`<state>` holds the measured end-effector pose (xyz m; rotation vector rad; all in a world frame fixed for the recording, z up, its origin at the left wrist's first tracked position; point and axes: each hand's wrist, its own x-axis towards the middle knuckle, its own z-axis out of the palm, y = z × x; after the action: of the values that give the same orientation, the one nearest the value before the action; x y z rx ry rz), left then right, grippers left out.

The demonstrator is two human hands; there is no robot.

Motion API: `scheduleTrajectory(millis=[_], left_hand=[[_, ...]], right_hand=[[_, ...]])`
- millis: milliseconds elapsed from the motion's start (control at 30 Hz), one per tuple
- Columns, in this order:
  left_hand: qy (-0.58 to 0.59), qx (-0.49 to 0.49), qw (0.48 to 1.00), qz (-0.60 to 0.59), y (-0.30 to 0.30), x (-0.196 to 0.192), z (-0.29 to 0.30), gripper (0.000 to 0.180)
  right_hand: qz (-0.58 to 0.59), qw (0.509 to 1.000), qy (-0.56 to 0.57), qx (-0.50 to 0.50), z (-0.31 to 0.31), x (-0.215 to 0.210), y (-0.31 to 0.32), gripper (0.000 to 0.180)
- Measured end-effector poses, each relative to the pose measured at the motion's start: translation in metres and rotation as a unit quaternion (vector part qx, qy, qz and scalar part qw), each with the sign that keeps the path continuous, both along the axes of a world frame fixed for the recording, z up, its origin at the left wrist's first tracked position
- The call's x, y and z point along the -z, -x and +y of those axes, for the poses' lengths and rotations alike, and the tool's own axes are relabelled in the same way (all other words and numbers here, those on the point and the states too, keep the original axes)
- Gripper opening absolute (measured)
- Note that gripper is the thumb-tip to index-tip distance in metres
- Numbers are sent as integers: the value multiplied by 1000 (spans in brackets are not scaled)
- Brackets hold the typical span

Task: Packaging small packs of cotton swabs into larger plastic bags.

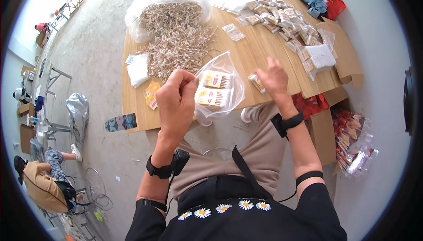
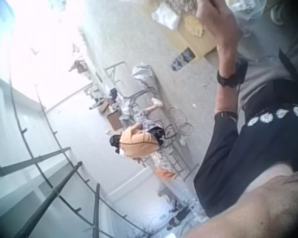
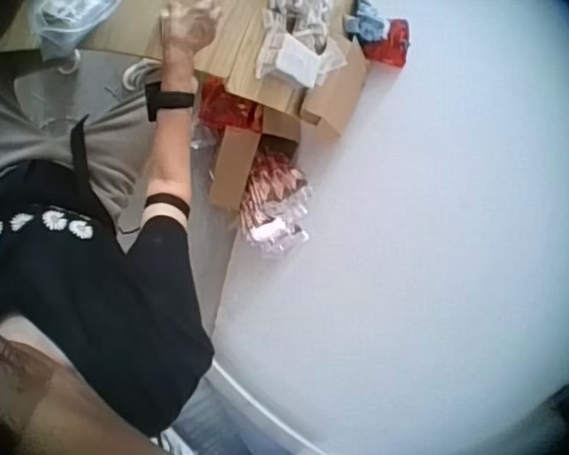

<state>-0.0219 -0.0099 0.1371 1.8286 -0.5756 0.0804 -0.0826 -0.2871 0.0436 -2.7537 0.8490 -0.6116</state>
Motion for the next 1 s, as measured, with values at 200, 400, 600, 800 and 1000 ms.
scheduleTrajectory(millis=[200,400,600,800,1000], left_hand=[[13,-20,1000,-18,-3,1,1,5],[7,2,1000,16,-4,1,0,4],[31,-7,999,-10,-3,2,-1,10],[55,-6,998,-27,-7,6,0,12],[64,3,998,-25,-11,12,1,12]], right_hand=[[145,989,-10,3,-1,54,9,44],[56,920,-386,34,-25,28,9,37],[2,879,-258,-401,66,-169,13,35],[180,918,81,-344,129,-147,-16,26],[187,931,101,-297,151,-126,-23,18]])
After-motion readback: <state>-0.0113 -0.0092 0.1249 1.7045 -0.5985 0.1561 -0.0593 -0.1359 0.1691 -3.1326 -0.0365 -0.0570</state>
